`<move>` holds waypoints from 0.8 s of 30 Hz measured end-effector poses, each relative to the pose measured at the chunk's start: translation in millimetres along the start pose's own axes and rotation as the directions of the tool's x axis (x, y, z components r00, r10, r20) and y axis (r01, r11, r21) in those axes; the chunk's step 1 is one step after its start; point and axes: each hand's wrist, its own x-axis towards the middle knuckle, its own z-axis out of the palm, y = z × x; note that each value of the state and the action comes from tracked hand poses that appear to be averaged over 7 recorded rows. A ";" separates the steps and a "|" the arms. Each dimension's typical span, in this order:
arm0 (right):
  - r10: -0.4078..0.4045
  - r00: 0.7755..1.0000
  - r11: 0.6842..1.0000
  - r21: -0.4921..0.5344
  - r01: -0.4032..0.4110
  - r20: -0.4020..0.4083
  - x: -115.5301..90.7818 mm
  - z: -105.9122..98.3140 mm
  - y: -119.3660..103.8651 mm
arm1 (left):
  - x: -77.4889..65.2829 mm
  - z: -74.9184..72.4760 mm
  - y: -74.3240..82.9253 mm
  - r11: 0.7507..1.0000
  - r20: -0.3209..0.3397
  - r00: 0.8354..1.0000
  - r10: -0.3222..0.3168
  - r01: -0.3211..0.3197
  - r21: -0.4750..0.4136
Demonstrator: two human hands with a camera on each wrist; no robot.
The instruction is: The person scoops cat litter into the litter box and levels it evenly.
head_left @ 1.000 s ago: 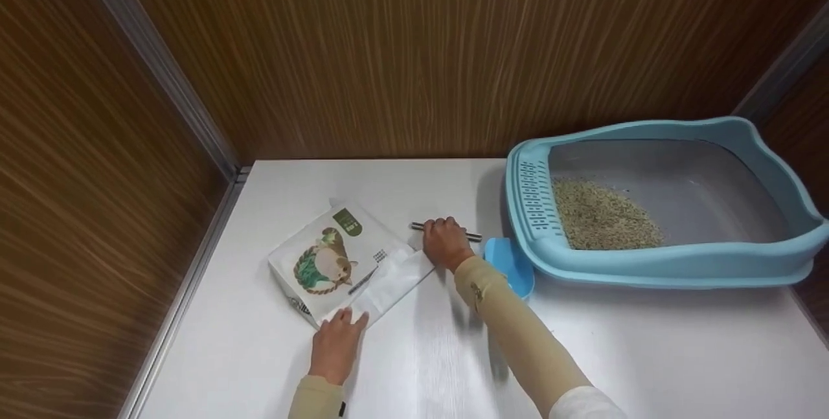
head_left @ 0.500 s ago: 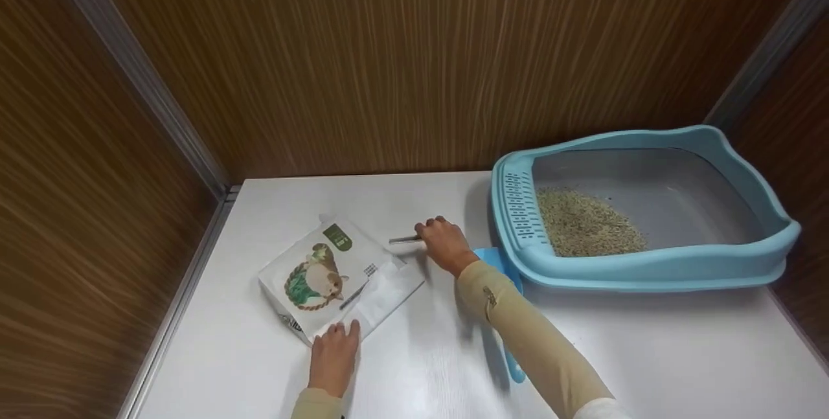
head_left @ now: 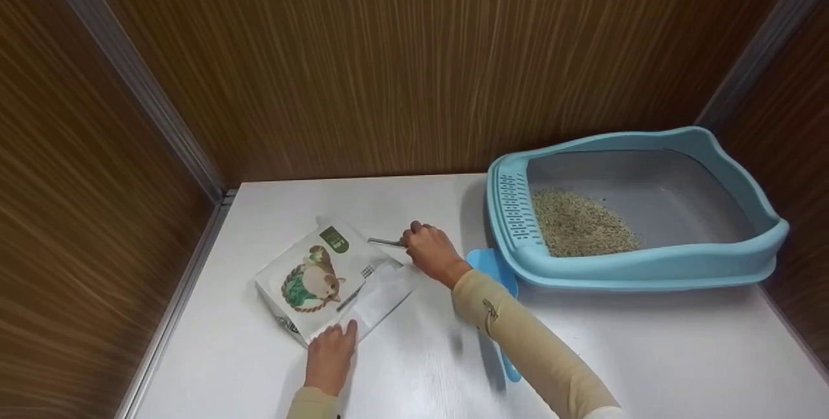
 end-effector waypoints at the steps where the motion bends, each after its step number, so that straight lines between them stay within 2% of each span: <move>1: -0.015 1.000 1.000 -0.004 0.015 0.000 -1.7 -0.2 -2.9 | -1.3 0.4 0.0 1.000 -0.005 1.000 -0.002 0.002 0.005; 4: -0.069 0.998 0.997 -0.024 0.069 -0.004 -6.1 -1.4 -9.2 | -3.7 0.0 -1.7 1.000 -0.022 1.000 0.012 -0.012 0.015; 6: -0.107 0.994 0.994 -0.036 0.107 -0.008 -9.6 -2.9 -11.4 | -4.6 -0.9 -3.9 1.000 -0.035 0.999 0.027 -0.028 -0.009; 11: -0.169 0.985 0.986 -0.014 0.169 -0.035 -19.8 -3.0 -12.8 | -4.2 -3.5 -11.3 0.986 -0.034 0.999 0.034 -0.039 -0.164; 13: -0.188 0.981 0.982 -0.012 0.188 -0.043 -22.9 -2.9 -13.9 | -3.5 -3.4 -12.7 0.980 -0.039 0.999 0.030 -0.037 -0.196; 15: -0.218 0.975 0.976 -0.017 0.217 -0.047 -25.7 -2.0 -15.8 | -3.7 -2.0 -11.9 0.984 -0.047 0.998 0.035 -0.042 -0.173; 18: -0.272 0.961 0.962 -0.023 0.272 -0.050 -29.6 -0.1 -20.3 | -5.0 1.7 -7.2 0.997 -0.059 0.997 0.042 -0.046 -0.067; 20: -0.314 0.948 0.950 -0.029 0.312 -0.056 -32.2 1.4 -23.6 | -6.1 4.8 -3.6 1.000 -0.070 0.997 0.026 -0.026 0.000; 24: -0.391 0.917 0.920 -0.048 0.388 -0.077 -38.4 5.0 -30.4 | -8.1 8.5 0.6 0.999 -0.081 0.996 -0.028 0.030 0.015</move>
